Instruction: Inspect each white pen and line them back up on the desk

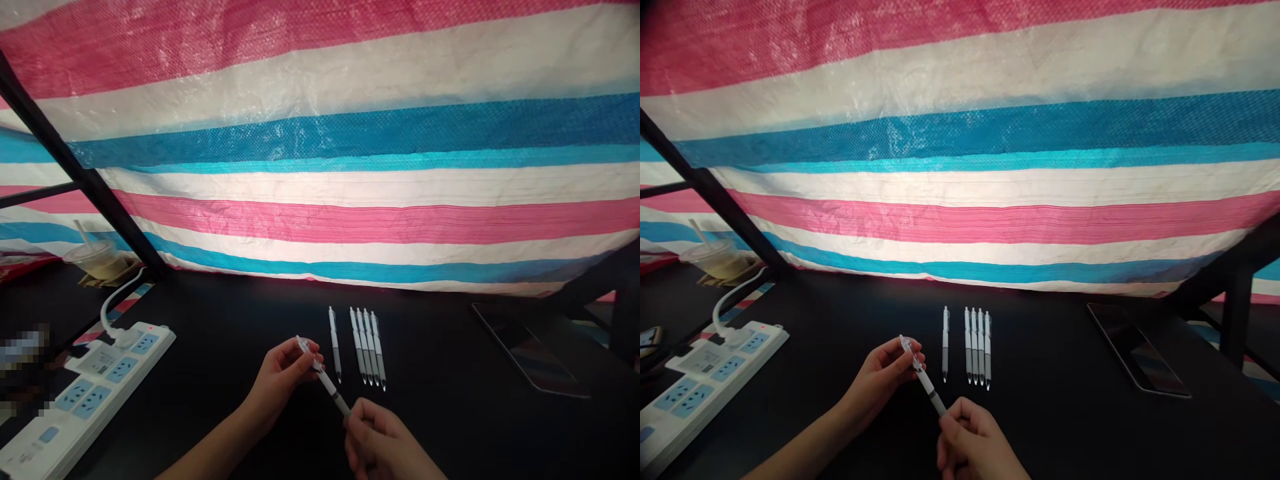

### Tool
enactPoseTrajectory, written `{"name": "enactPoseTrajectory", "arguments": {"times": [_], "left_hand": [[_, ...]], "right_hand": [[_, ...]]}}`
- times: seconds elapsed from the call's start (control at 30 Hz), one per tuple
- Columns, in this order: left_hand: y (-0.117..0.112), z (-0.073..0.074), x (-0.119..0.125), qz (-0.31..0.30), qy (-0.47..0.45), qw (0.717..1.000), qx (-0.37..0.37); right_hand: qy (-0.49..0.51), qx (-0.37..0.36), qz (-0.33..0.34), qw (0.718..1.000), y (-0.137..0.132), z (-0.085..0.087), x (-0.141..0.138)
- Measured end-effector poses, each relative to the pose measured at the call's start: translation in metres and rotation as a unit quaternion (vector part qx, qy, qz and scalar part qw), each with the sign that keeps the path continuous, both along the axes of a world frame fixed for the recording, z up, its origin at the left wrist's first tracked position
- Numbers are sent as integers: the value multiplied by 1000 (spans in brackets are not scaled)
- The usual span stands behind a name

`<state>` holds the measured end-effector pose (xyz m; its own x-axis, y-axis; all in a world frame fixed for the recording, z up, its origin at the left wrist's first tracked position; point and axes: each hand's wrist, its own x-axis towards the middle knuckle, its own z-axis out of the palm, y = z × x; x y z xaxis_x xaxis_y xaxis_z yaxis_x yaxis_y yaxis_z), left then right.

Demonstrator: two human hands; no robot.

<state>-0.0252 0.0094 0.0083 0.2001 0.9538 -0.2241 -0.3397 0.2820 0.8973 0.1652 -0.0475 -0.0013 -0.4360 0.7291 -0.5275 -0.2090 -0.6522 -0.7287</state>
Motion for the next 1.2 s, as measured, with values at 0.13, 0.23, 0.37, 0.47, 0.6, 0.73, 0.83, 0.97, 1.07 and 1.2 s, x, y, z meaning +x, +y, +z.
{"name": "enactPoseTrajectory", "arguments": {"times": [0.13,0.23,0.37,0.47,0.6,0.73,0.83,0.97,1.07,1.2], "left_hand": [[0,-1,0,-1,2,1000,-3],[0,-1,0,-3,0,1000,-5],[-1,0,2,-9,-6,1000,-7],[0,0,2,0,0,1000,-1],[0,0,1,-2,2,1000,-5],[-1,-1,0,-7,0,1000,-2],[-1,-2,0,-10,-6,1000,-3],[1,-2,0,-4,-6,1000,-1],[0,-2,2,-6,-5,1000,0],[-2,0,4,-20,-30,999,-1]], "right_hand": [[-2,-35,10,999,-1,3,0],[7,-3,9,1000,-2,3,0],[15,2,14,1000,-2,0,0],[-2,19,-4,1000,-1,0,0],[-8,-23,-9,1000,0,2,0],[-17,9,-8,1000,-1,3,-1],[-23,11,3,1000,-1,4,0],[-43,8,2,999,-1,5,0],[-71,50,2,996,-2,6,-1],[-45,26,24,998,-2,7,-1]]}}
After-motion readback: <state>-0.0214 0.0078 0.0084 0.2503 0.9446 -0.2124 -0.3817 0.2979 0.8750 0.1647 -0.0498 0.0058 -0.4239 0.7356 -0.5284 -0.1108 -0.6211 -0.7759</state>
